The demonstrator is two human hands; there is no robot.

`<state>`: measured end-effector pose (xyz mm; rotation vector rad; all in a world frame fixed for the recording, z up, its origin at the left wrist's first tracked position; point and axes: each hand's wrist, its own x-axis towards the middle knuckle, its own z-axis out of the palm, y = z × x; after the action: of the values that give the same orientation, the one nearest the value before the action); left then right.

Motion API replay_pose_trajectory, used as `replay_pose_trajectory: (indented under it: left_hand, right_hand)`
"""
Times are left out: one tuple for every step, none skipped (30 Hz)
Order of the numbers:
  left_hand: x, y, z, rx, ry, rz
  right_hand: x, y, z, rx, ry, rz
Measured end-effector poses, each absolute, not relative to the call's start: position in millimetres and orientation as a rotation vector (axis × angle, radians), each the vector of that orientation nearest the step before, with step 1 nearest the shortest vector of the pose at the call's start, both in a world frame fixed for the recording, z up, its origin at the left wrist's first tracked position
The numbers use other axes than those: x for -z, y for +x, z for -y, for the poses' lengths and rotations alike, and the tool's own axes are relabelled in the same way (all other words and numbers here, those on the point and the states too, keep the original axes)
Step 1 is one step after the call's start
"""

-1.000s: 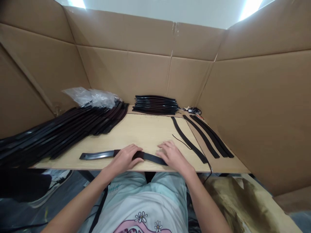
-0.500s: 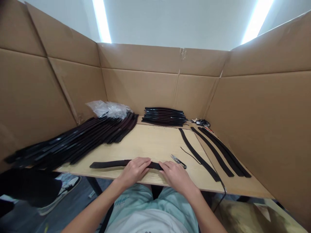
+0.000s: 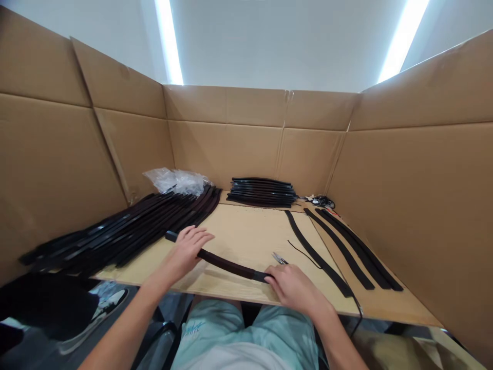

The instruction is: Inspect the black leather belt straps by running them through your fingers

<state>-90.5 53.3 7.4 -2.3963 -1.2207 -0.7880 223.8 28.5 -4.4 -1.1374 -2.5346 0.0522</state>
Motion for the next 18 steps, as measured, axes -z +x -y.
replay_pose_trajectory:
  left_hand:
    - [-10.4, -99.6, -54.2, 0.785, -2.414, 1.209]
    - [-12.5, -107.2, -55.0, 0.785, -2.443, 1.189]
    - [-13.8, -113.1, -55.5, 0.785, -2.466, 1.172]
    - [-14.5, -117.4, -55.9, 0.779, -2.488, 1.154]
    - [-14.5, -120.2, -56.3, 0.779, -2.503, 1.137]
    - [-14.1, -121.9, -56.6, 0.779, -2.516, 1.126]
    - [-13.3, -122.7, -57.1, 0.783, -2.523, 1.118]
    - [-12.3, -123.2, -57.8, 0.792, -2.523, 1.115]
    - [-10.9, -123.5, -58.7, 0.803, -2.519, 1.120]
    - [-9.2, -124.0, -60.1, 0.818, -2.505, 1.136]
    - [-7.2, -124.9, -61.9, 0.839, -2.477, 1.168]
    - [-4.9, -126.0, -64.1, 0.869, -2.433, 1.221]
    - [-2.3, -127.5, -66.6, 0.906, -2.374, 1.290]
    - [0.7, -129.2, -69.5, 0.948, -2.300, 1.369]
    - [4.0, -131.1, -72.6, 0.986, -2.225, 1.440]
    - [7.5, -133.0, -75.9, 1.005, -2.161, 1.494]
    - [11.1, -134.9, -79.1, 1.011, -2.098, 1.531]
    - [14.8, -136.7, -82.3, 1.004, -2.033, 1.566]
  right_hand:
    - [2.8, 227.4, -28.9, -0.052, -1.158, 2.526]
    - [1.8, 231.0, -29.8, -0.041, -1.186, 2.512]
    - [1.3, 234.8, -31.1, -0.024, -1.219, 2.495]
    - [1.2, 238.6, -32.8, -0.003, -1.253, 2.476]
    - [1.4, 242.3, -35.1, 0.021, -1.280, 2.457]
    - [1.5, 245.7, -37.6, 0.045, -1.295, 2.441]
    - [1.6, 248.7, -40.4, 0.080, -1.292, 2.420]
    - [1.6, 251.1, -43.4, 0.137, -1.264, 2.382]
    - [1.6, 252.8, -46.3, 0.217, -1.224, 2.316]
    - [1.9, 253.8, -49.2, 0.310, -1.183, 2.214]
    - [2.9, 254.2, -52.0, 0.403, -1.150, 2.082]
    - [4.8, 254.0, -54.6, 0.481, -1.128, 1.938]
    - [7.9, 253.3, -57.1, 0.532, -1.124, 1.807]
    - [12.1, 252.3, -59.5, 0.551, -1.127, 1.717]
    - [17.3, 251.2, -61.8, 0.543, -1.137, 1.680]
    - [23.0, 249.9, -64.2, 0.514, -1.153, 1.701]
    - [28.9, 248.6, -66.5, 0.473, -1.170, 1.755]
    - [34.5, 247.5, -68.7, 0.427, -1.181, 1.808]
